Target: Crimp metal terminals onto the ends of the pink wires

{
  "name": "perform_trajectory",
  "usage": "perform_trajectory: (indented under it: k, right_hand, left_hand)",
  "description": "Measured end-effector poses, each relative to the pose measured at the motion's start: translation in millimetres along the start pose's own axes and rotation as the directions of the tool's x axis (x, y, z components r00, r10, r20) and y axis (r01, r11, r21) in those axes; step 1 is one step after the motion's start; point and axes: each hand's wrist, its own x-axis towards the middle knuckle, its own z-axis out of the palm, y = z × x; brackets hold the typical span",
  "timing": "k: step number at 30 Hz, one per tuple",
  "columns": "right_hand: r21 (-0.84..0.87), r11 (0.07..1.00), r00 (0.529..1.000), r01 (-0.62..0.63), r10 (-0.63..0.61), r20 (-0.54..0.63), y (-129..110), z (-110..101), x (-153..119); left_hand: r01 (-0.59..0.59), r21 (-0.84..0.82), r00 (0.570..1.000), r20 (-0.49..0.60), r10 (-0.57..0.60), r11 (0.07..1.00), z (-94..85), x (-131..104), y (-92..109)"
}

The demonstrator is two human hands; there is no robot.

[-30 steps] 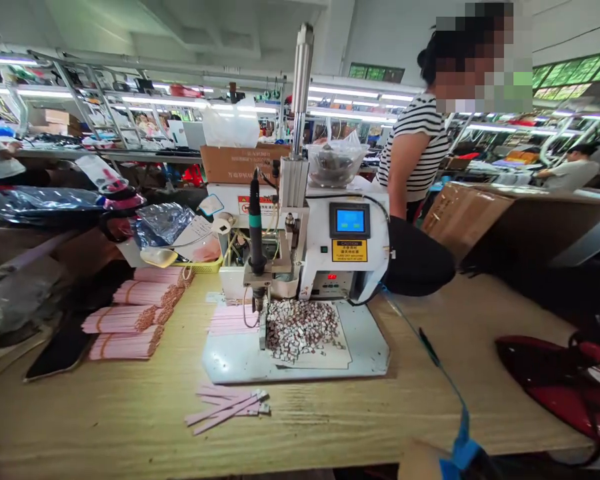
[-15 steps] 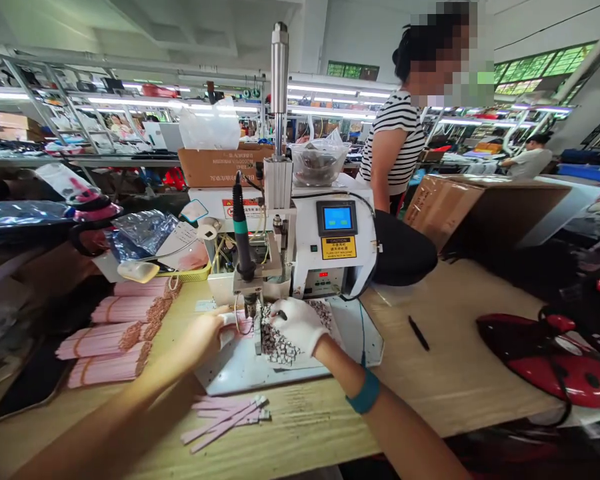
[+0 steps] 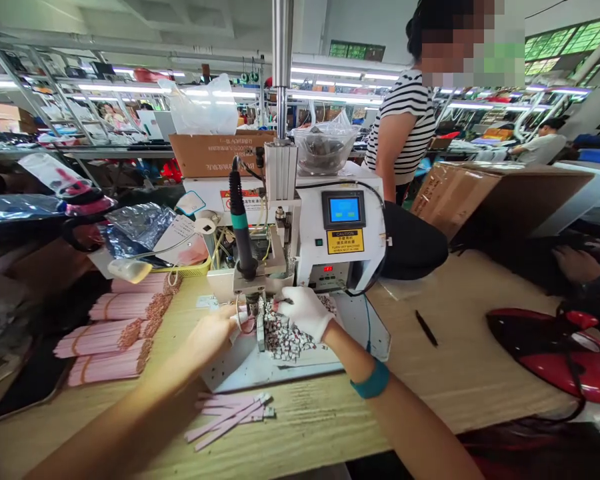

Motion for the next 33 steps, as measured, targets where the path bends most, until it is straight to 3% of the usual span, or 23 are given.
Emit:
perform_trajectory:
  k: [4, 9, 12, 16, 18, 21, 33]
  right_hand:
    - [0.24, 0.969, 0.995, -0.061, 0.039, 0.095, 4, 2, 1]
    - [0.265, 0.955, 0.979, -0.134, 0.087, 0.183, 0, 3, 0]
    - [0.372, 0.911, 0.969, -0.18, 0.099, 0.226, -2, 6, 1]
    - [0.536, 0.814, 0.955, -0.223, 0.073, 0.286, 0, 14, -2]
    - [0.577, 0.787, 0.958, -0.218, 0.062, 0.279, 2, 19, -5]
    - [0.58, 0.789, 0.965, -0.203, 0.063, 0.253, 5, 25, -9]
    - [0.523, 0.812, 0.939, -0.261, 0.088, 0.333, 10, 29, -6]
  left_hand:
    - [-0.06, 0.068, 0.996, -0.057, 0.064, 0.996, 5.8, -1, -6]
    - [0.009, -0.235, 1.0, 0.002, -0.009, 0.972, -4.7, 1, -11]
    - [-0.001, -0.516, 0.997, 0.069, 0.043, 0.856, -11.8, 1, -8]
    - [0.127, -0.763, 0.983, 0.183, 0.024, 0.634, -9.6, 0, -4]
    - [0.195, -0.789, 0.974, 0.227, -0.018, 0.583, -4.8, 0, -4]
    - [0.208, -0.787, 0.972, 0.23, -0.037, 0.58, 2.0, 1, -5]
    - [0.069, -0.843, 0.992, 0.113, 0.05, 0.533, 10.3, 8, -10]
